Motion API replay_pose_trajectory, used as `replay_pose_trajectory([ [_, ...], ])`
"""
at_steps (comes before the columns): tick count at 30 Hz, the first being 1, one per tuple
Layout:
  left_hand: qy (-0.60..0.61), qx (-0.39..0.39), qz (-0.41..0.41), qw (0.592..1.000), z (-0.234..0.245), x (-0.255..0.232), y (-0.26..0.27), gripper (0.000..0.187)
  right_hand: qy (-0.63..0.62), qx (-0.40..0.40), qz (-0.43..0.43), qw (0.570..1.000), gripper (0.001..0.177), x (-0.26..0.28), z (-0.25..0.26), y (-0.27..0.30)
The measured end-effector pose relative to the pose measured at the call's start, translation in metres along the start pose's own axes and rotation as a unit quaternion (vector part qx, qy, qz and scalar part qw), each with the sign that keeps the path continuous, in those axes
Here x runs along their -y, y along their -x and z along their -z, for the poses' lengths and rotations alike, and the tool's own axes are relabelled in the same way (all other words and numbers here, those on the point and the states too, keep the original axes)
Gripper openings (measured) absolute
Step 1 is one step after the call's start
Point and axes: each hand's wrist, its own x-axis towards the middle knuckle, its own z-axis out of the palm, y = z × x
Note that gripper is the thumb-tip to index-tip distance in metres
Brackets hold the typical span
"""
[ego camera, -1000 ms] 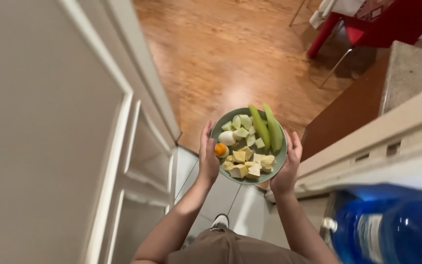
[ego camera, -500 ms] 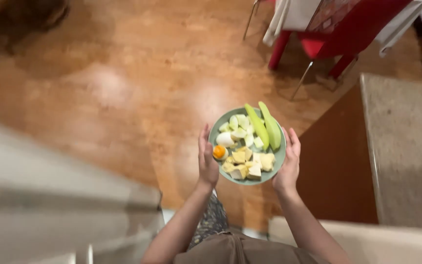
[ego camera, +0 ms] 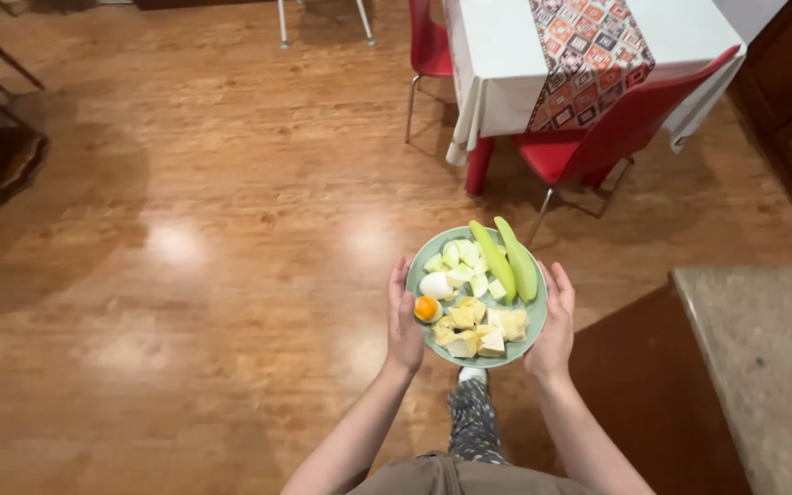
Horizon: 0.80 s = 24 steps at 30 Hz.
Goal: Carrying several dishes of food from a kitchen counter to a dining table.
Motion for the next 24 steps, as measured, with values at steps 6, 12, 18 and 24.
replay_pose_trajectory([
  [6,-0.004,-0.016,-0.011,1.0,-0.024,0.045,-0.149,0.087,0.009,0.034,-0.01,0.999,0.067,-0.021,-0.009,-0.162],
  [12,-0.018,-0.047,-0.009,0.999,-0.034,0.085,-0.283,0.084,0.021,0.053,0.004,0.998,0.069,-0.048,-0.025,-0.308],
  [18,-0.013,-0.04,-0.009,0.999,-0.015,0.13,-0.43,0.08,0.028,0.046,0.016,0.998,0.07,-0.096,-0.063,-0.44],
  [24,-0.033,0.022,0.017,0.999,0.021,0.159,-0.591,0.079,-0.001,-0.01,0.039,0.999,0.069,-0.163,-0.107,-0.562],
])
